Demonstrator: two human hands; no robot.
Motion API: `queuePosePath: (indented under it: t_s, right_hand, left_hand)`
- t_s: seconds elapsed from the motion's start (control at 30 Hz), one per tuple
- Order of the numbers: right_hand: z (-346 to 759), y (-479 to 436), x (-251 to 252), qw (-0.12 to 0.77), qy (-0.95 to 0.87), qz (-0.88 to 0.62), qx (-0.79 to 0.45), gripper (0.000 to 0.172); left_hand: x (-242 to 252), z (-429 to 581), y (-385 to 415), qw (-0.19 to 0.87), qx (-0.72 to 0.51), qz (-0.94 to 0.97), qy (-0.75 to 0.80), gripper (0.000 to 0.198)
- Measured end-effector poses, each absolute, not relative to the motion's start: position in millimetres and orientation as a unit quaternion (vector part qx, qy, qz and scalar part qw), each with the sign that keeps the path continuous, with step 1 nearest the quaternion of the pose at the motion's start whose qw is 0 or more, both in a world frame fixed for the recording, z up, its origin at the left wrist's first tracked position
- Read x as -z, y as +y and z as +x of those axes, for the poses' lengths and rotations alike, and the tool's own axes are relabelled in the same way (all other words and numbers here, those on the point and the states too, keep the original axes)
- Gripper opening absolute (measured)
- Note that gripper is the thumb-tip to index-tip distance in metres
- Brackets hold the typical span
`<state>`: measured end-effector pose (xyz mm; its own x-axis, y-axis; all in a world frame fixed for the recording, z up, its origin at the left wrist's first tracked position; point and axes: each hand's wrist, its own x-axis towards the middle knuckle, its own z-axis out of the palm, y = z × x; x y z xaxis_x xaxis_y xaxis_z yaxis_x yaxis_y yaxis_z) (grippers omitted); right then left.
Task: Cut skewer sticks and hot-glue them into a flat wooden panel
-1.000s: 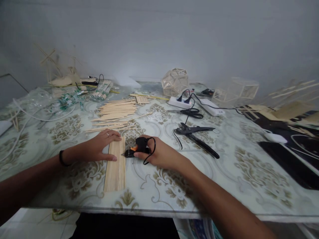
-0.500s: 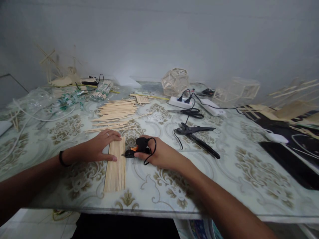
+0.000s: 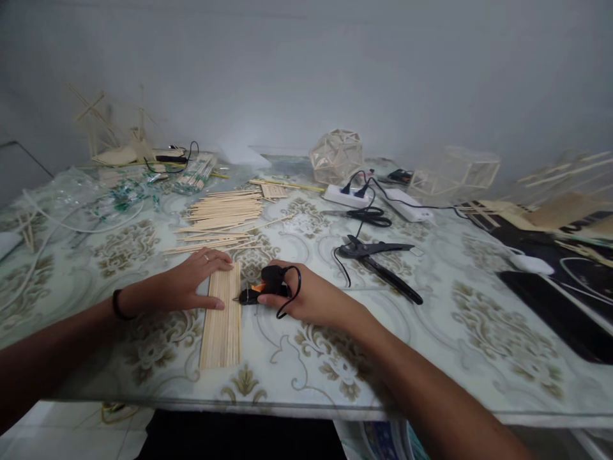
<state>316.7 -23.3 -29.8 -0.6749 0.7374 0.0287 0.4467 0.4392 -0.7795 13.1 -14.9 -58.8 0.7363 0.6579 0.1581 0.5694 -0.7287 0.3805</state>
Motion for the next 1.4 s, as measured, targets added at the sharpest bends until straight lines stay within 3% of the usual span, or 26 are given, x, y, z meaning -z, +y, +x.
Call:
queuePosePath:
  t_s: [1.4]
  right_hand:
    - [316.0,-22.1,30.7,0.180,-0.828,-0.365,-0.386,0.025]
  left_hand:
    - [61.8,12.6,-13.5,0.158,-0.149,0.918,0.331,0.071]
